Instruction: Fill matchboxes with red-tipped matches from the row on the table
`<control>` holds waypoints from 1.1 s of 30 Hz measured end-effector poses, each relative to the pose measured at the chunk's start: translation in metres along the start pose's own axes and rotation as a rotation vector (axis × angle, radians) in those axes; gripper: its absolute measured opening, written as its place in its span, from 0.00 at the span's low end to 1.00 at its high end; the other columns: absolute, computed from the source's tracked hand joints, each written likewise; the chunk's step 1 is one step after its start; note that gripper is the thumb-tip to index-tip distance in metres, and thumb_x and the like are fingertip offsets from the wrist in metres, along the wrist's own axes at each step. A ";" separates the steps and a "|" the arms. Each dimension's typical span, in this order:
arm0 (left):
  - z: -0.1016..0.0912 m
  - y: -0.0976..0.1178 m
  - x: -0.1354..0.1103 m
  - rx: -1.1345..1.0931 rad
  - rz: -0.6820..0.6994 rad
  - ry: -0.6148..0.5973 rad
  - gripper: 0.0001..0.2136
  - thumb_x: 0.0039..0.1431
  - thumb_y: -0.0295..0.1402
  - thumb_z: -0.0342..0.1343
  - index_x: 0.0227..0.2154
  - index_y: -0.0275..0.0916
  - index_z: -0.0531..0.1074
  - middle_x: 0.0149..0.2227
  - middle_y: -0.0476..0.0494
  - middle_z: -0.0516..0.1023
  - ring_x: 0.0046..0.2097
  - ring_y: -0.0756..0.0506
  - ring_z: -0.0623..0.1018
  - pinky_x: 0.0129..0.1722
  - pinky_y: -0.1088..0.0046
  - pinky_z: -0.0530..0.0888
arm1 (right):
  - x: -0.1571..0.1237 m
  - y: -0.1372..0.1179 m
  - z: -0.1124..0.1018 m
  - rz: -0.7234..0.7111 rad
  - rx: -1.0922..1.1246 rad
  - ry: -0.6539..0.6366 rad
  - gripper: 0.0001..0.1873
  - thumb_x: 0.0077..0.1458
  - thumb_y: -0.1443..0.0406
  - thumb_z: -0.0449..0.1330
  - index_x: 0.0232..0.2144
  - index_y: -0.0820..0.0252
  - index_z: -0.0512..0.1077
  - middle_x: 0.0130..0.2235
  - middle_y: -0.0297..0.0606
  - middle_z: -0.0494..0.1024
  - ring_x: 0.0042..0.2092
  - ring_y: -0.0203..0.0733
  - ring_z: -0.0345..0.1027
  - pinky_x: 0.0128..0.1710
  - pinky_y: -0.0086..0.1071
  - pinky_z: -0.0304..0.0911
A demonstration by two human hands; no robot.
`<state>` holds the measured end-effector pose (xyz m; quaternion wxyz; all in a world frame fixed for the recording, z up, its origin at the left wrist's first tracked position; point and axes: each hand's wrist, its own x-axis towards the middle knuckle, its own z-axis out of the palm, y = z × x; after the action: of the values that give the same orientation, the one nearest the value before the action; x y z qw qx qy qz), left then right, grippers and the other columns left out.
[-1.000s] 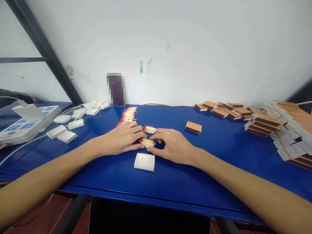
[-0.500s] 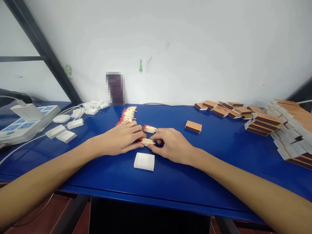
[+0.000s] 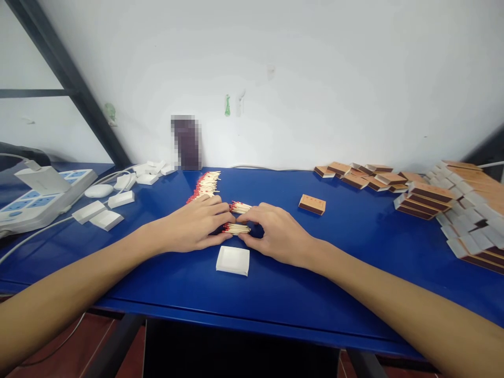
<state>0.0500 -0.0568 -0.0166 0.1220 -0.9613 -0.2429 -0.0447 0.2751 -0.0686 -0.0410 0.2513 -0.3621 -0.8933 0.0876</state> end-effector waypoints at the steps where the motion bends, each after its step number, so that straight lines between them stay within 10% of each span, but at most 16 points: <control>1: 0.000 0.000 0.000 -0.003 -0.002 0.006 0.17 0.68 0.41 0.45 0.45 0.33 0.72 0.41 0.39 0.74 0.41 0.42 0.67 0.41 0.65 0.64 | 0.000 0.000 0.000 0.005 -0.003 -0.001 0.12 0.59 0.59 0.58 0.43 0.58 0.74 0.37 0.39 0.80 0.38 0.43 0.71 0.38 0.37 0.65; 33: -0.005 0.004 0.002 -0.279 -0.149 -0.012 0.16 0.68 0.43 0.47 0.39 0.37 0.75 0.35 0.45 0.73 0.39 0.44 0.68 0.40 0.68 0.63 | -0.001 0.003 0.007 -0.068 0.084 0.084 0.08 0.56 0.67 0.61 0.40 0.58 0.76 0.37 0.36 0.81 0.38 0.40 0.74 0.37 0.33 0.68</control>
<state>0.0533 -0.0606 -0.0122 -0.0179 -0.9484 -0.3059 -0.0814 0.2738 -0.0669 -0.0483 0.3064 -0.3240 -0.8894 0.1009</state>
